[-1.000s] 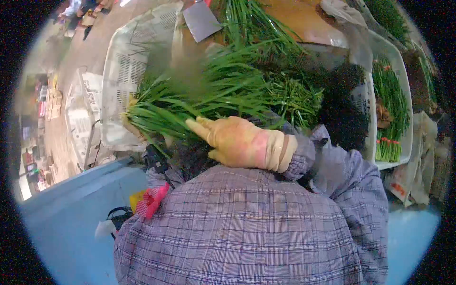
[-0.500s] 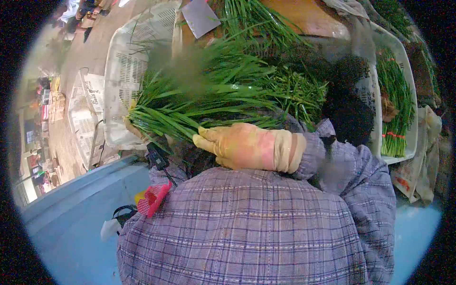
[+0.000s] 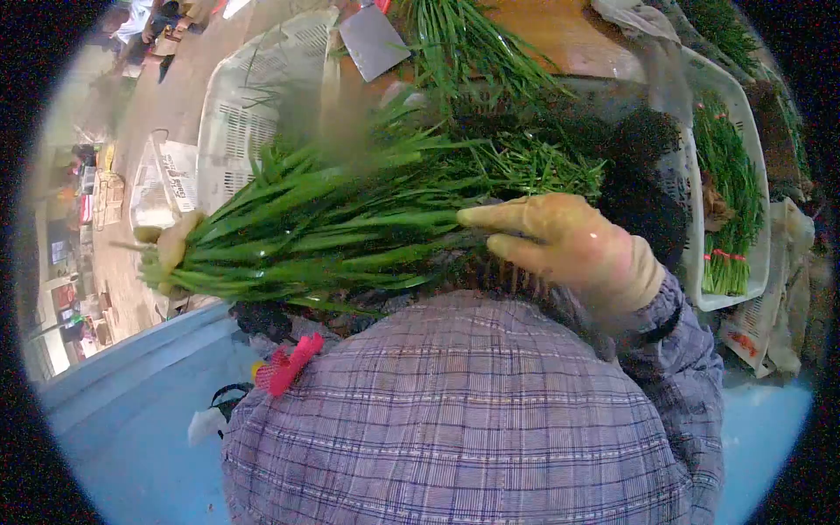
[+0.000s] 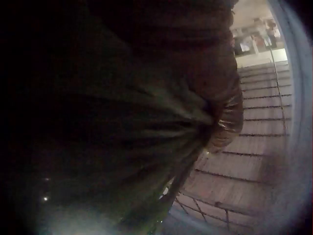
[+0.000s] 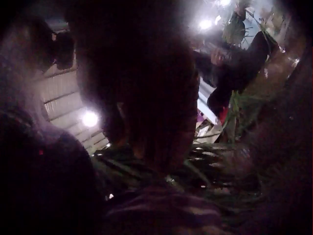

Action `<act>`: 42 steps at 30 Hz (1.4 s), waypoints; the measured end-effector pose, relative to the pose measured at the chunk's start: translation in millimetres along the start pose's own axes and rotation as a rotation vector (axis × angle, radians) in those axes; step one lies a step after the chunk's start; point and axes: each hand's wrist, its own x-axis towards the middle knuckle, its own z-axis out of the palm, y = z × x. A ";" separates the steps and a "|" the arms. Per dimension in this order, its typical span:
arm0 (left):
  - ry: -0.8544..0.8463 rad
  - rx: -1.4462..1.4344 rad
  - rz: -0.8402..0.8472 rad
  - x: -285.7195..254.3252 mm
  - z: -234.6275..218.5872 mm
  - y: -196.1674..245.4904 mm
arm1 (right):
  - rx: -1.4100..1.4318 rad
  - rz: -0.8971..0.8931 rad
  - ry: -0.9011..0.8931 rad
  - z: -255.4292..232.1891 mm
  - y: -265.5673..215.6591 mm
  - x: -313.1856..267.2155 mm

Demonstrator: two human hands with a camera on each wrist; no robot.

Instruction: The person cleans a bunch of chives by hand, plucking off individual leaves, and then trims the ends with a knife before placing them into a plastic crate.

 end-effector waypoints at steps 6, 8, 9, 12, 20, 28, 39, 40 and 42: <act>-0.103 0.033 -0.041 23.2 45.0 -4.4 | 0.153 -0.054 0.238 -2.5 -2.2 -3.2; -0.093 0.039 -0.056 29.0 57.6 -14.3 | 0.180 -0.086 0.279 -2.2 -6.8 0.6; -0.119 0.043 -0.071 31.8 58.2 -14.0 | 0.208 -0.112 0.317 -1.5 -9.6 3.4; -0.133 -0.027 -0.108 34.0 65.3 -22.0 | 0.022 -0.242 0.461 2.1 -9.2 19.2; -0.217 -0.072 -0.187 43.8 65.6 -44.6 | 0.092 -0.277 -0.370 33.4 -25.5 38.9; -0.143 -0.058 -0.167 48.2 71.6 -55.3 | -0.457 -0.427 0.275 7.6 -32.0 24.3; 0.043 0.211 -0.314 118.0 129.3 -122.5 | 0.518 -0.446 0.319 -11.3 -45.7 46.2; 0.128 0.309 -0.377 124.5 131.2 -124.4 | 0.523 -0.448 0.325 -12.4 -39.4 41.8; 0.004 0.194 -0.393 142.6 134.9 -138.9 | 0.324 -0.319 0.359 -22.0 -26.1 36.2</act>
